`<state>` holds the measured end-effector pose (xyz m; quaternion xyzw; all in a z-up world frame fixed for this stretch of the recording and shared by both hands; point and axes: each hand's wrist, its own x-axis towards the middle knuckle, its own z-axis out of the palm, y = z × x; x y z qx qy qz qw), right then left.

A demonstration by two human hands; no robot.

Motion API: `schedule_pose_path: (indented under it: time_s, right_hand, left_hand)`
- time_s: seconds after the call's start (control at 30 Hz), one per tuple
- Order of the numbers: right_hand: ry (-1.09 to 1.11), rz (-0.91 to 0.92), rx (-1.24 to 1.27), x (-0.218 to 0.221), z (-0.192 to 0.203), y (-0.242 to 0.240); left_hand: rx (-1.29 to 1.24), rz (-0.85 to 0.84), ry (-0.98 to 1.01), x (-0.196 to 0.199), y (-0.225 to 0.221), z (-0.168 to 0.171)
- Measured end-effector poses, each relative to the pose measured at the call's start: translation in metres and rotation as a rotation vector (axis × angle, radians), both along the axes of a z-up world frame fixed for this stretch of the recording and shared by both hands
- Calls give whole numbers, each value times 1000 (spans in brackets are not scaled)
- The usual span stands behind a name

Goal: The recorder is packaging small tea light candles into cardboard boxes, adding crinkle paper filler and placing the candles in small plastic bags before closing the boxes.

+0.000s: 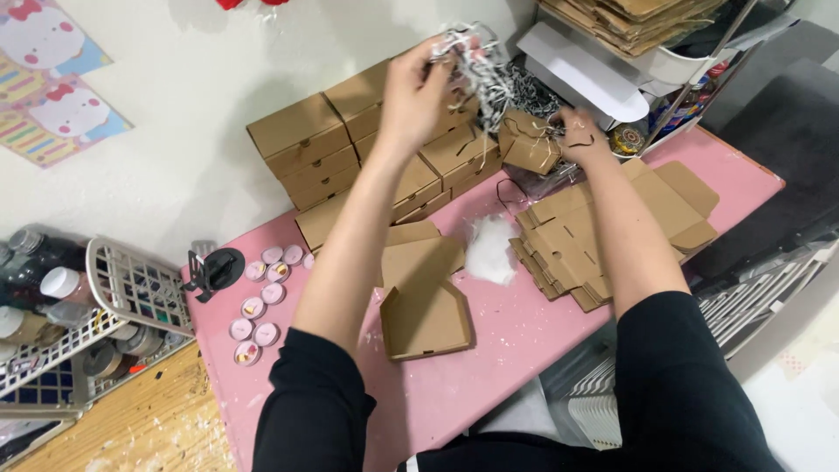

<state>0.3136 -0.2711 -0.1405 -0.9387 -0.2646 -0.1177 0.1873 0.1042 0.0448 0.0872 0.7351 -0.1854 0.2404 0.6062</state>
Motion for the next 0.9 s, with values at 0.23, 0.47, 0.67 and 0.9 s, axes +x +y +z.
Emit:
schedule_pose_path:
  time_s: [0.23, 0.47, 0.67, 0.9]
  right_hand:
    - [-370, 58, 150, -54, 58, 12]
    - [-50, 167, 77, -43, 65, 0]
    - [47, -85, 179, -23, 38, -19]
    - [269, -50, 986, -31, 43, -12]
  left_hand:
    - [80, -92, 36, -109, 56, 10]
    - [326, -140, 339, -187, 67, -15]
    - [465, -341, 377, -183, 65, -134]
    - [1178, -80, 401, -191, 44, -120]
